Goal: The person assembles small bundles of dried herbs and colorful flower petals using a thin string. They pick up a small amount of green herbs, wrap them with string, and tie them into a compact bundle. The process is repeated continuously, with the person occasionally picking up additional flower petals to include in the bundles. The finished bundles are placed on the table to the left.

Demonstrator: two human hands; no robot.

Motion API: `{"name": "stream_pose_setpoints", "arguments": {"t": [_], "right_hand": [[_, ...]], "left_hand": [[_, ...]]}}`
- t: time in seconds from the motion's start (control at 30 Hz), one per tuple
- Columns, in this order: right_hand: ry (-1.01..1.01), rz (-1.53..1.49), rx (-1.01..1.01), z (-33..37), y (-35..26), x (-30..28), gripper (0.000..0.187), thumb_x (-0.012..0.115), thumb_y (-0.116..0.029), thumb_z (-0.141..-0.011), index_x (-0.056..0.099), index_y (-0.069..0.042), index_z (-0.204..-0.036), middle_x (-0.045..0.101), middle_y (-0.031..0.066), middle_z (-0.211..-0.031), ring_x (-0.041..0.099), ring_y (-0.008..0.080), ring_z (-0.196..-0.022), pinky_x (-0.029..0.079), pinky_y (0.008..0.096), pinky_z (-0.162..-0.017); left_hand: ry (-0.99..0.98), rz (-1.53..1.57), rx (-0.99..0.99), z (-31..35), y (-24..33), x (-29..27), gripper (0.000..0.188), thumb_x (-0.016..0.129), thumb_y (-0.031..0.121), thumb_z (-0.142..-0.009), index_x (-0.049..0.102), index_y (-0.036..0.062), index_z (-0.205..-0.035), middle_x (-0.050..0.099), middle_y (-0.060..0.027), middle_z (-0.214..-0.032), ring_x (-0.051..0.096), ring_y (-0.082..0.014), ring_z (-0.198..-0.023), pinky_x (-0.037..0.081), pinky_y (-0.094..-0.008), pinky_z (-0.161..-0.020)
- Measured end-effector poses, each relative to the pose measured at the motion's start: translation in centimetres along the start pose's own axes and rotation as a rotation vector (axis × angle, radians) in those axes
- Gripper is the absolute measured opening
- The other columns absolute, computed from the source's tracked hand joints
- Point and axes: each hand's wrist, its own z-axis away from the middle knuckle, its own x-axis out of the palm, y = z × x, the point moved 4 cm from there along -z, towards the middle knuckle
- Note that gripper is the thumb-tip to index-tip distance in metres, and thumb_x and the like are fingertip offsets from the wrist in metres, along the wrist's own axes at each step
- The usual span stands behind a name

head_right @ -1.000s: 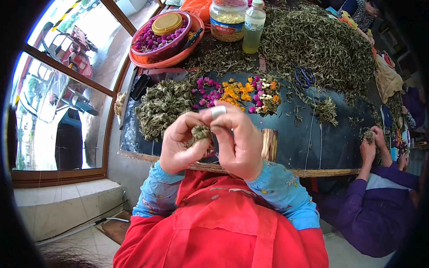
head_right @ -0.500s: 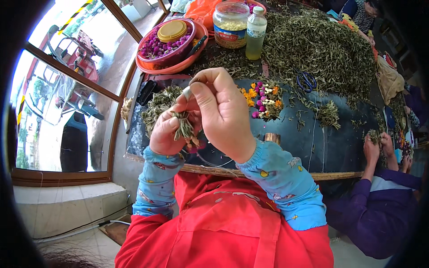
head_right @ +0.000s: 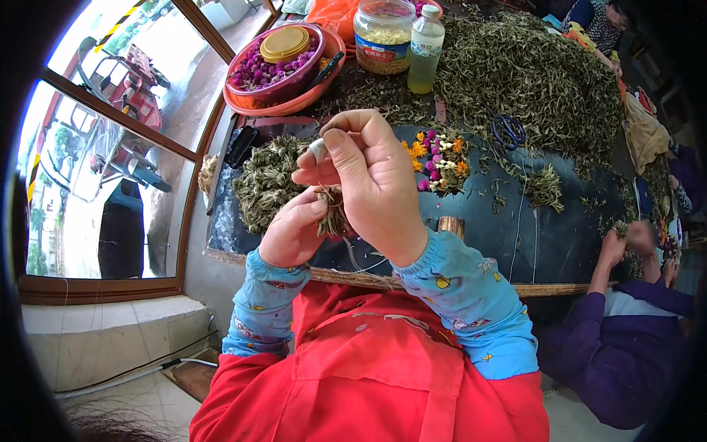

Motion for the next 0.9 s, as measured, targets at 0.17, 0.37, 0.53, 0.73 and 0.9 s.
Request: {"name": "stream_pose_setpoints", "arguments": {"t": [0.17,0.37,0.53,0.73,0.9], "right_hand": [[-0.021,-0.024,0.052,0.3,0.0,-0.2,0.014,0.048,-0.015,-0.103,0.048,-0.002,-0.108,0.063,0.0082,-0.088,0.068,0.0151,-0.074,0.058,0.0263,-0.066],[0.002,-0.117,0.127,0.5,0.4,-0.9,0.014,0.048,-0.015,-0.103,0.048,-0.003,-0.109,0.064,0.0076,-0.088,0.066,0.0131,-0.076,0.057,0.0264,-0.069],[0.115,0.157,-0.139,0.1,0.6,-2.8,0.012,0.055,-0.008,-0.099,0.052,-0.004,-0.110,0.063,0.0088,-0.102,0.062,0.0139,-0.093,0.048,0.0274,-0.083],[-0.085,1.009,-0.394,5.1,-0.5,-3.4,0.027,0.071,-0.012,-0.087,0.058,-0.003,-0.109,0.063,0.0106,-0.098,0.062,0.0226,-0.087,0.045,0.0335,-0.075],[-0.137,1.013,-0.195,6.2,2.0,-2.8,0.034,0.076,-0.018,-0.083,0.059,-0.003,-0.108,0.064,0.0108,-0.092,0.063,0.0225,-0.076,0.046,0.0328,-0.064]], "left_hand": [[-0.124,0.083,-0.007,-0.3,-0.1,0.6,0.058,0.047,0.015,-0.095,0.030,-0.0011,-0.148,0.053,-0.0104,-0.127,0.061,-0.0202,-0.102,0.051,-0.0334,-0.088],[-0.315,0.156,-0.066,-0.9,-2.1,-1.8,0.055,0.045,0.018,-0.094,0.033,0.0001,-0.145,0.061,-0.0110,-0.111,0.065,-0.0227,-0.093,0.053,-0.0355,-0.083],[-0.117,0.252,0.026,-1.0,-0.8,-0.2,0.038,0.042,0.031,-0.099,0.051,0.0010,-0.121,0.061,-0.0264,-0.119,0.064,-0.0419,-0.106,0.052,-0.0493,-0.092],[0.062,0.352,0.214,-1.2,-0.1,-0.3,0.039,0.034,0.031,-0.104,0.053,0.0027,-0.122,0.049,-0.0279,-0.137,0.050,-0.0402,-0.128,0.038,-0.0499,-0.111],[0.155,0.326,0.287,-1.2,0.0,0.7,0.039,0.029,0.032,-0.107,0.050,0.0037,-0.124,0.044,-0.0261,-0.143,0.044,-0.0382,-0.134,0.033,-0.0470,-0.115]]}}
